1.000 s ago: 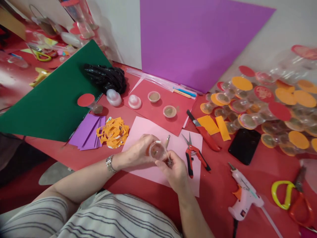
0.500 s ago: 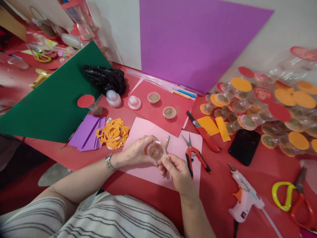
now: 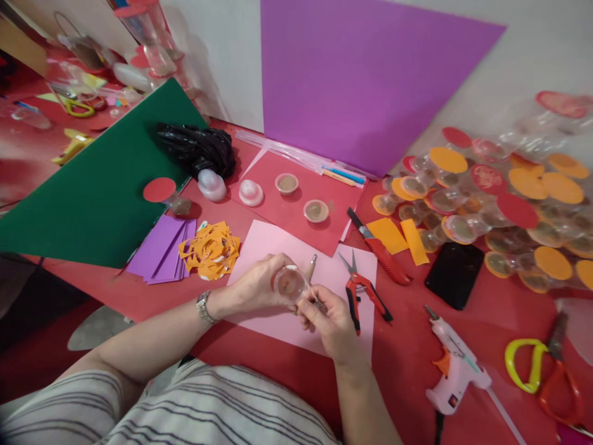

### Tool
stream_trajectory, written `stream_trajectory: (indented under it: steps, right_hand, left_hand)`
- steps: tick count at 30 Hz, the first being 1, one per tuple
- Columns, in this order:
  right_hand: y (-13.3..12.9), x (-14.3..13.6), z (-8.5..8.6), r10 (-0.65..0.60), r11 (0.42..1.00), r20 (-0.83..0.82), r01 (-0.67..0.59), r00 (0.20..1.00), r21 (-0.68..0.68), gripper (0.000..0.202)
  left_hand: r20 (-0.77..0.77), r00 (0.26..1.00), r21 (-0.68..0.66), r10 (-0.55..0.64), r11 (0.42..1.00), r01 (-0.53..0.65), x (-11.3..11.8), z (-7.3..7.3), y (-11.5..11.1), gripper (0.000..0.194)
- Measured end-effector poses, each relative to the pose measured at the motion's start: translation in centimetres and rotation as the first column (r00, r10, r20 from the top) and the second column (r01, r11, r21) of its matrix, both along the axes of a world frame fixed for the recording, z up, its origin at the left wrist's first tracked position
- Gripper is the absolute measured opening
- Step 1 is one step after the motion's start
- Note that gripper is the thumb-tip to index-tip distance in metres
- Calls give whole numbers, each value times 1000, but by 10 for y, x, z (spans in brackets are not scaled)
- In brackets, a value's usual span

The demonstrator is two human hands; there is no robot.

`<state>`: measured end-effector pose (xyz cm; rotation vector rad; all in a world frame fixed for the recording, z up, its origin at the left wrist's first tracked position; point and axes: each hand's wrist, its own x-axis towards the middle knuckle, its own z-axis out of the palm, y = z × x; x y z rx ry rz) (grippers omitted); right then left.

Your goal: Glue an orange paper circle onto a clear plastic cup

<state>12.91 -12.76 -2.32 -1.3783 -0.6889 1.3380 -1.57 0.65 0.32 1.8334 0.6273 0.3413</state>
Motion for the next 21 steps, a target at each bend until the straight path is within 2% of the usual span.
stream_trajectory:
  steps: [5, 6, 8, 9, 10, 11, 12, 13, 14, 15, 17, 19, 21]
  right_hand:
    - [-2, 4, -2, -2, 1000, 53, 1, 999, 23, 33]
    - [-2, 5, -3, -33, 999, 94, 30, 995, 34, 32]
    - [-1, 8, -4, -179, 983, 251, 160, 951, 93, 28]
    - [0, 10, -5, -275, 960, 361, 236, 891, 148, 28]
    - [0, 11, -6, -376, 926, 481, 302, 792, 226, 29]
    - [1, 13, -6, -470, 883, 594, 343, 653, 321, 32]
    - [1, 14, -7, -540, 841, 673, 348, 505, 414, 32]
    - [1, 14, -7, -570, 821, 724, 311, 390, 479, 30]
    - [1, 13, -7, -568, 822, 762, 251, 312, 510, 24]
    - [1, 12, -7, -544, 839, 795, 180, 269, 513, 18]
    - [3, 5, -8, -432, 897, 865, 21, 255, 442, 14]
    - [5, -4, -9, -306, 939, 927, -94, 218, 332, 19]
    - [7, -12, -10, -202, 963, 972, -153, 121, 220, 27]
  left_hand:
    - [101, 995, -147, -13, 989, 27, -1, 0, 1, 49]
    - [107, 994, -163, -1, 986, 18, -2, 1, 1, 47]
    - [116, 993, -184, 19, 983, 3, -2, 3, 1, 41]
    - [119, 992, -188, 29, 982, -6, -2, 4, 2, 38]
    - [120, 992, -189, 38, 982, -15, -2, 5, 2, 38]
    - [117, 992, -187, 49, 982, -26, -2, 5, 3, 38]
    - [114, 992, -182, 61, 982, -40, -3, 5, 3, 38]
    - [110, 991, -173, 76, 983, -56, -3, 4, 3, 39]
    - [106, 990, -159, 91, 985, -74, -3, 2, 3, 40]
    - [104, 989, -139, 106, 986, -91, -3, 0, 3, 41]
    - [107, 984, -82, 140, 988, -131, -3, -5, 3, 43]
    - [129, 981, -25, 147, 989, -145, -3, -10, 3, 45]
    - [167, 977, 12, 133, 991, -137, -3, -15, 3, 45]
